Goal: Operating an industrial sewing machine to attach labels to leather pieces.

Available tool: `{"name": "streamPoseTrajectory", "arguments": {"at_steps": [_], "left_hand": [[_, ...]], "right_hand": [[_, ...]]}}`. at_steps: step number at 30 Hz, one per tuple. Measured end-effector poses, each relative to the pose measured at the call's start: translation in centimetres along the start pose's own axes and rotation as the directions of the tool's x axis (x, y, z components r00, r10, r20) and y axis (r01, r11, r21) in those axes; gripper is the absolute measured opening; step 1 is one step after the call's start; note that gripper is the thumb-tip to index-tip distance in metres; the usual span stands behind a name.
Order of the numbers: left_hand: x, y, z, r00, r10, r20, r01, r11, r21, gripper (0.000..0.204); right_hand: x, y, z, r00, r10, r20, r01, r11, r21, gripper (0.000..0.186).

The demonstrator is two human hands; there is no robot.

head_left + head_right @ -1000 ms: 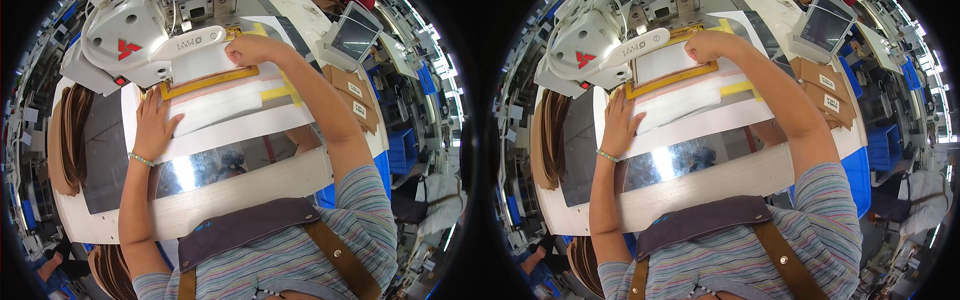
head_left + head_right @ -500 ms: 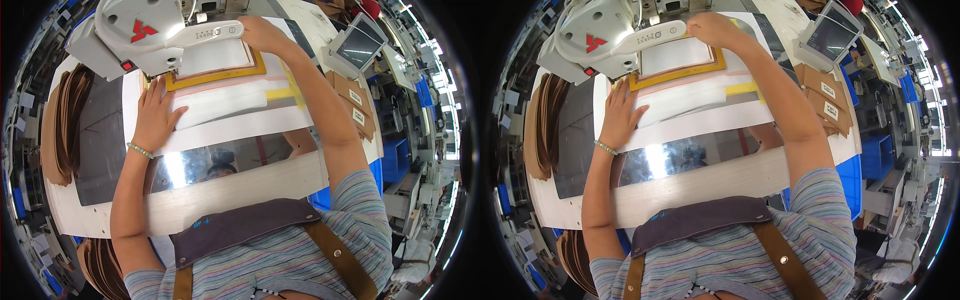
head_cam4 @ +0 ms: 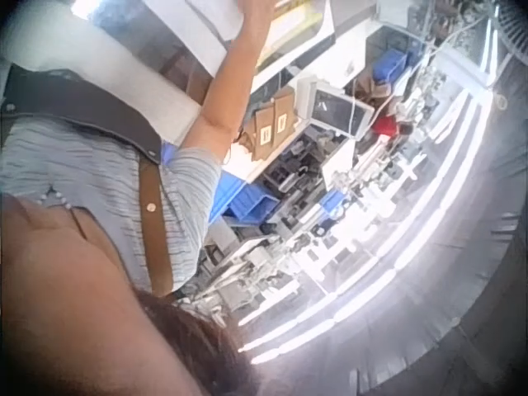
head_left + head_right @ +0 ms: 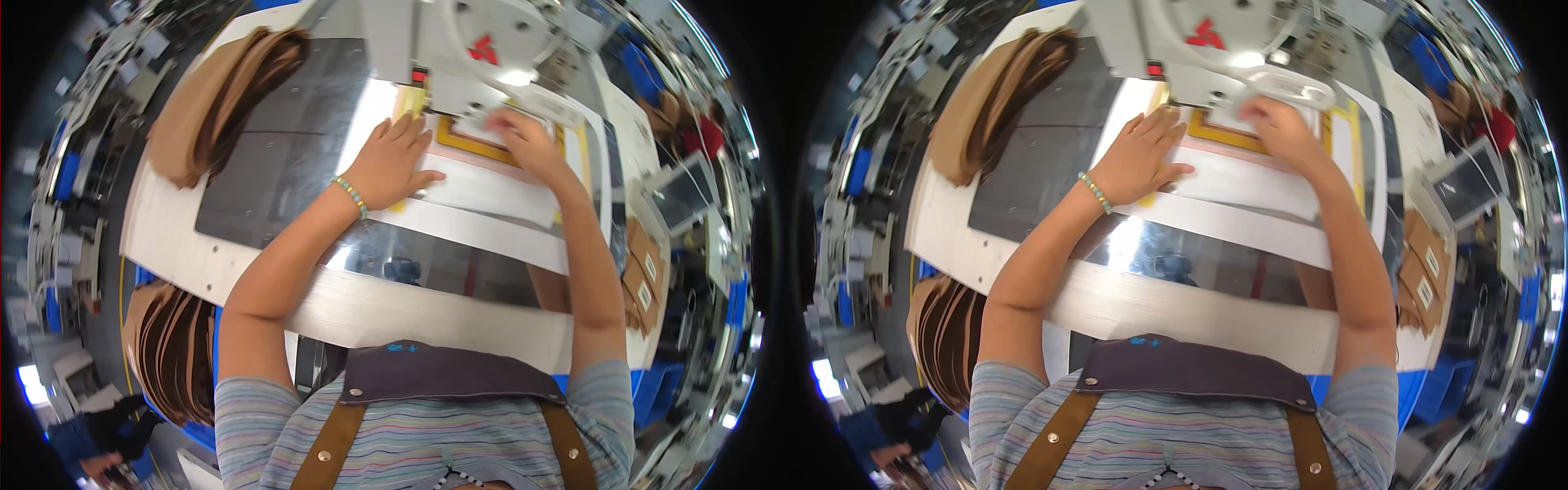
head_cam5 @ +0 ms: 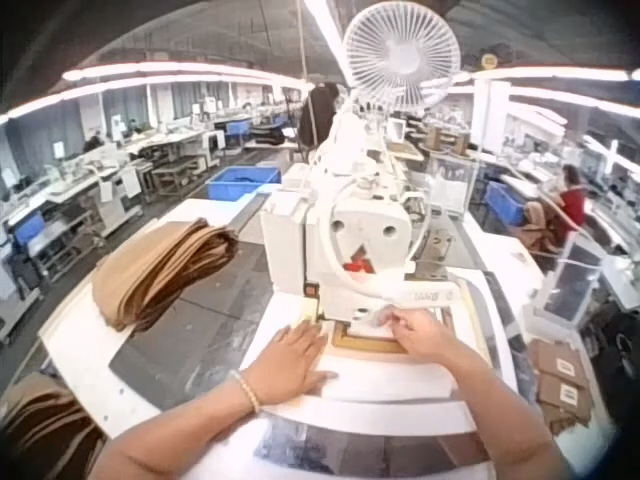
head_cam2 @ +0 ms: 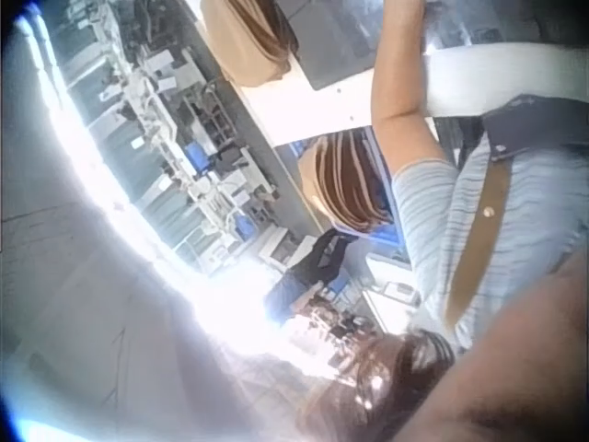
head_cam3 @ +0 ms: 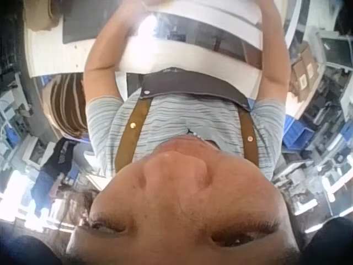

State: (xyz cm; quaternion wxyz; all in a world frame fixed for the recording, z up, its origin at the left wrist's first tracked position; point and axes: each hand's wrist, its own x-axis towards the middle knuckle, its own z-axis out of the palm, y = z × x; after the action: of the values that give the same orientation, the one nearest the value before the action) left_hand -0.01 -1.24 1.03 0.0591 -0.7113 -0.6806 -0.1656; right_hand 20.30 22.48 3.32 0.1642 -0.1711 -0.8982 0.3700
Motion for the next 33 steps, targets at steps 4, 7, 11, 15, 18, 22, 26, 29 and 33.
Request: {"name": "streamPoseTrajectory", "arguments": {"at_steps": [4, 7, 11, 15, 18, 22, 26, 29, 33], "left_hand": [[-1.9, -8.0, -6.2, 0.963, -0.266, -0.045, 0.269, 0.957, 0.107, 0.052], [-4.0, -17.7, -9.7, 0.883, -0.314, -0.349, 0.407, 0.883, 0.234, 0.046], [-10.6, -29.6, -12.0, 0.627, -0.687, -0.368, 0.779, 0.534, 0.330, 0.027], [-11.4, -30.6, -12.8, 0.607, -0.684, -0.406, 0.792, 0.567, 0.228, 0.026], [-10.5, -29.3, -13.5, 0.608, -0.714, -0.346, 0.789, 0.591, 0.166, 0.027], [-10.6, -29.6, -13.5, 0.775, -0.573, -0.266, 0.620, 0.611, 0.491, 0.028], [-13.0, -32.9, -15.8, 0.569, -0.762, -0.308, 0.822, 0.539, 0.183, 0.044], [-12.3, -33.6, -13.4, 0.643, -0.689, -0.334, 0.757, 0.637, 0.143, 0.042], [-10.5, -32.1, -10.4, 0.596, -0.727, -0.342, 0.792, 0.602, 0.102, 0.040]], "right_hand": [[-4.8, -0.2, -3.4, 0.973, 0.050, -0.225, -0.071, 0.993, -0.089, 0.030], [-7.2, 2.9, -3.9, 0.939, 0.017, -0.343, -0.037, 0.998, -0.053, 0.028], [-6.6, 3.9, -3.7, 0.898, -0.104, -0.429, 0.094, 0.995, -0.044, 0.023], [-7.0, 5.1, -3.9, 0.888, -0.051, -0.457, 0.033, 0.998, -0.048, 0.019], [-7.7, 5.4, -3.9, 0.880, 0.016, -0.475, -0.031, 0.999, -0.024, 0.016], [-7.7, 5.9, -4.0, 0.877, -0.038, -0.479, 0.028, 0.999, -0.029, 0.016], [-6.5, 5.2, -3.3, 0.873, -0.065, -0.483, 0.052, 0.998, -0.041, 0.016], [-6.8, 5.7, -3.3, 0.867, 0.001, -0.498, 0.004, 1.000, 0.008, 0.016], [-7.6, 5.2, -3.8, 0.859, 0.040, -0.510, -0.048, 0.999, -0.002, 0.017]]}}
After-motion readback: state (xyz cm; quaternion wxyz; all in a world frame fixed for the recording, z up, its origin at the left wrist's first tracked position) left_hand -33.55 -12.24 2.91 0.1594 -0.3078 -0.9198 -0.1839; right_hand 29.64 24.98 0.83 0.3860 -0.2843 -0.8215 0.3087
